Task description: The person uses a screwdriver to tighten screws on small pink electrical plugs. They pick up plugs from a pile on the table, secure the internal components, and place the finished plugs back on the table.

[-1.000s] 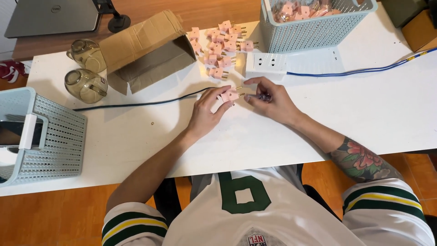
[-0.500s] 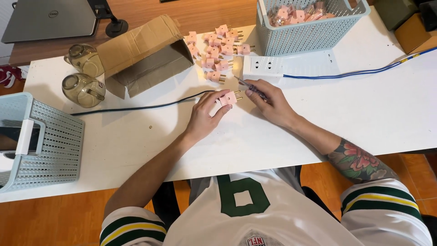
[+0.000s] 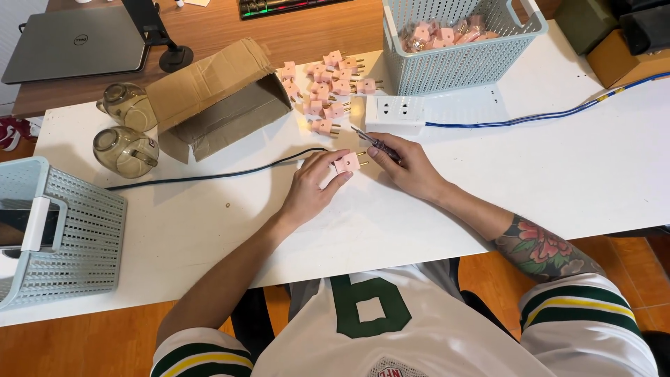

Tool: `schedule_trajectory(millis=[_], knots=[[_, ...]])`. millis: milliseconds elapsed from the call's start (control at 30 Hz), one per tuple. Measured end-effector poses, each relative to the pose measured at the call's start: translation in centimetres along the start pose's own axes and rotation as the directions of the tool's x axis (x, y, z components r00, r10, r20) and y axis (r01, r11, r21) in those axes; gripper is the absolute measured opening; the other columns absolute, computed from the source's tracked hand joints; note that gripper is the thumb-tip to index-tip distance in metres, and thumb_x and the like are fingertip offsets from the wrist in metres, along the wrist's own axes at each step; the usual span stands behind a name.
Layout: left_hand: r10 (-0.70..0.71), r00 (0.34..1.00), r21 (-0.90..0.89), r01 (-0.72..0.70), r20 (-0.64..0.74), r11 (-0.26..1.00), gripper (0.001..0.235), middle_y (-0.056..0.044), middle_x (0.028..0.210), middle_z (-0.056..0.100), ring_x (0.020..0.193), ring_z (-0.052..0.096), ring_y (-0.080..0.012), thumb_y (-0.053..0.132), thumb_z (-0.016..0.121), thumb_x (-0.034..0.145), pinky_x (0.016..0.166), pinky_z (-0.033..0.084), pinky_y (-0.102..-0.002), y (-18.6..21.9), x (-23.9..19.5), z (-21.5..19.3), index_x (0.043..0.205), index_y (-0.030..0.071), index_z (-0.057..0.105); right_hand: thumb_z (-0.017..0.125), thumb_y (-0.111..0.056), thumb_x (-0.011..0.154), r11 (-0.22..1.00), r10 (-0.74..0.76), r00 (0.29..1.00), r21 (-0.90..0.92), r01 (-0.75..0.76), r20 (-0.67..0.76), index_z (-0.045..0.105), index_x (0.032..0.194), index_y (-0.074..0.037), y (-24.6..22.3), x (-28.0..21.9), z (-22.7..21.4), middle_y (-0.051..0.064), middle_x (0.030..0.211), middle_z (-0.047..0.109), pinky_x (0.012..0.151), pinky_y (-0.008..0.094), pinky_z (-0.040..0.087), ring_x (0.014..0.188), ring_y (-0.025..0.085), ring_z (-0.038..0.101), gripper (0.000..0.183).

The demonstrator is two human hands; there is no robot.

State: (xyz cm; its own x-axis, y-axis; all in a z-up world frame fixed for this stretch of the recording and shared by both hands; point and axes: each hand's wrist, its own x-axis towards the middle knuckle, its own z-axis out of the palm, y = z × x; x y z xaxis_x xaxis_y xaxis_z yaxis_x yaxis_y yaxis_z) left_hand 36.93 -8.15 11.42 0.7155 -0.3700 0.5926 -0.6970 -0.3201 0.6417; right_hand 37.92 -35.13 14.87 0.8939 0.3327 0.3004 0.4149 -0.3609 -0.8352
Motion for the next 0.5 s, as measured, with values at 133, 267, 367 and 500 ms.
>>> schedule_trajectory(millis=[133, 267, 367, 500], knots=[[0.027, 0.999, -0.003, -0.027, 0.018, 1.0, 0.043, -0.01, 0.129, 0.076, 0.122, 0.076, -0.0293, 0.017, 0.082, 0.109, 0.106, 0.058, -0.045, -0.63, -0.25, 0.27, 0.151, 0.007, 0.073, 0.065, -0.021, 0.12, 1.0, 0.009, 1.0, -0.008, -0.009, -0.002, 0.074, 0.148, 0.0, 0.31, 0.05, -0.08, 0.017, 0.082, 0.069, 0.064, 0.036, 0.052, 0.07, 0.023, 0.061, 0.037], [0.05, 0.999, -0.013, -0.05, 0.02, 0.999, 0.043, -0.01, 0.128, 0.077, 0.12, 0.076, -0.0279, 0.016, 0.082, 0.109, 0.107, 0.057, -0.044, -0.74, -0.26, 0.33, 0.15, 0.007, 0.073, 0.065, -0.02, 0.119, 1.0, 0.006, 1.0, -0.011, -0.006, -0.012, 0.075, 0.146, 0.0, 0.49, 0.13, 0.07, 0.016, 0.079, 0.069, 0.063, 0.035, 0.052, 0.069, 0.023, 0.062, 0.035], [0.066, 0.998, -0.006, -0.066, 0.022, 0.998, 0.043, -0.009, 0.128, 0.078, 0.119, 0.077, -0.0278, 0.016, 0.083, 0.109, 0.107, 0.058, -0.044, -0.75, -0.23, 0.29, 0.15, 0.007, 0.074, 0.065, -0.021, 0.119, 1.0, 0.009, 1.0, 0.0, -0.009, -0.015, 0.075, 0.146, 0.001, 0.05, 0.1, -0.03, 0.016, 0.079, 0.068, 0.063, 0.035, 0.052, 0.068, 0.023, 0.061, 0.036], [0.073, 0.997, -0.003, -0.073, 0.025, 0.997, 0.041, -0.01, 0.125, 0.078, 0.117, 0.077, -0.0283, 0.016, 0.083, 0.109, 0.106, 0.058, -0.045, -0.7, -0.24, 0.33, 0.148, 0.006, 0.074, 0.065, -0.022, 0.119, 1.0, 0.01, 1.0, -0.003, -0.01, -0.014, 0.075, 0.145, 0.002, 0.01, 0.14, -0.08, 0.016, 0.079, 0.069, 0.063, 0.035, 0.052, 0.068, 0.023, 0.062, 0.036]])
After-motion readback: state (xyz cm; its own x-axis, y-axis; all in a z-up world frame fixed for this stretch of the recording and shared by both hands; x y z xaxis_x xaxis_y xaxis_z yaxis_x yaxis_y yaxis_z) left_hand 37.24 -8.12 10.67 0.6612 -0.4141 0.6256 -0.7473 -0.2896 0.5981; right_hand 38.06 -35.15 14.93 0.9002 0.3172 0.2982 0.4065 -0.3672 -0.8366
